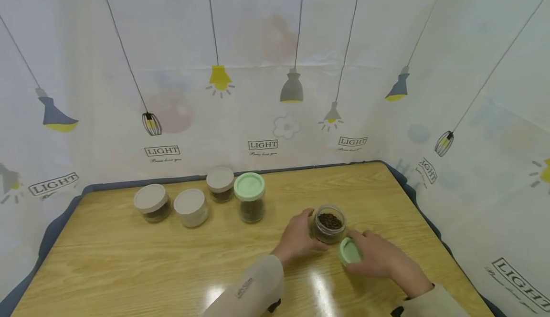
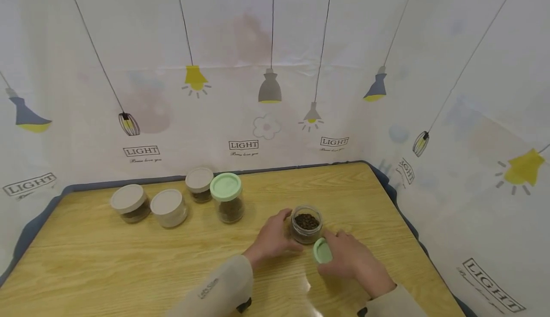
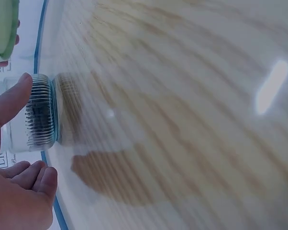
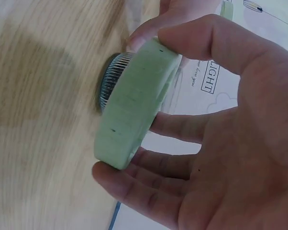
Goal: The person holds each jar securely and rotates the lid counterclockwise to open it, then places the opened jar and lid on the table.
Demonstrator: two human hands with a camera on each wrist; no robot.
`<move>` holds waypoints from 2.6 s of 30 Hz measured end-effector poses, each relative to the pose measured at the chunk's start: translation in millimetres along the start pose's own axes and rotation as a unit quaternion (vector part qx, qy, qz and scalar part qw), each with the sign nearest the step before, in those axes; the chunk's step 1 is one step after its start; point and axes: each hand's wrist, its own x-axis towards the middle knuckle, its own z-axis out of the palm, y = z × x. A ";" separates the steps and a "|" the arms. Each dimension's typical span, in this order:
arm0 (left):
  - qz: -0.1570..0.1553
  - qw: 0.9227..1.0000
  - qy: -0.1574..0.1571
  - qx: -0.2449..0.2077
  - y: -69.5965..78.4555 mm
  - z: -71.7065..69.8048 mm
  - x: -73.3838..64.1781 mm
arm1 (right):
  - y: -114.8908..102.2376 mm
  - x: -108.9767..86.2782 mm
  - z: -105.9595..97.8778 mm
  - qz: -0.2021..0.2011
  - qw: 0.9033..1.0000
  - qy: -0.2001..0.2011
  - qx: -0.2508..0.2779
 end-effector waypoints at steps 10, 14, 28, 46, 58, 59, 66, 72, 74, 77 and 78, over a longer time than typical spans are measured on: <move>-0.001 0.999 -0.009 0.043 -7.2 -18.6 -19.2 | 5.5 -1.6 3.1 -0.015 1.000 -0.007 0.027; 0.002 0.998 -0.010 0.055 -15.0 -26.0 -26.0 | 8.9 -1.2 6.3 -0.020 0.998 -0.018 0.065; 0.024 0.997 -0.024 0.065 -30.2 -44.6 -43.4 | 19.9 2.6 15.8 -0.058 0.988 -0.049 0.136; 0.026 0.998 -0.012 0.060 -44.1 -56.0 -54.7 | 27.4 18.7 40.4 -0.075 0.995 0.011 0.063; 0.017 0.997 -0.014 0.070 -46.1 -61.9 -59.9 | 25.4 22.2 50.9 -0.055 0.997 0.029 0.051; 0.017 0.997 -0.014 0.071 -45.7 -62.7 -60.5 | 25.4 22.1 51.3 -0.054 0.997 0.029 0.050; 0.016 0.997 -0.016 0.076 -45.1 -70.1 -65.0 | 24.5 19.5 49.1 -0.053 0.997 0.032 0.036; 0.023 0.997 -0.021 0.077 -49.2 -79.8 -70.8 | 25.6 14.4 36.8 -0.056 0.997 0.047 0.009; 0.032 0.996 -0.022 0.084 -51.0 -83.8 -74.0 | 25.0 12.5 30.9 -0.054 0.997 0.048 0.007; 0.041 0.995 -0.029 0.092 -52.5 -91.3 -80.8 | 23.2 10.5 20.9 -0.052 0.997 0.049 0.008; 0.041 0.994 -0.032 0.093 -52.5 -94.3 -83.5 | 22.0 9.6 17.3 -0.051 0.997 0.050 0.010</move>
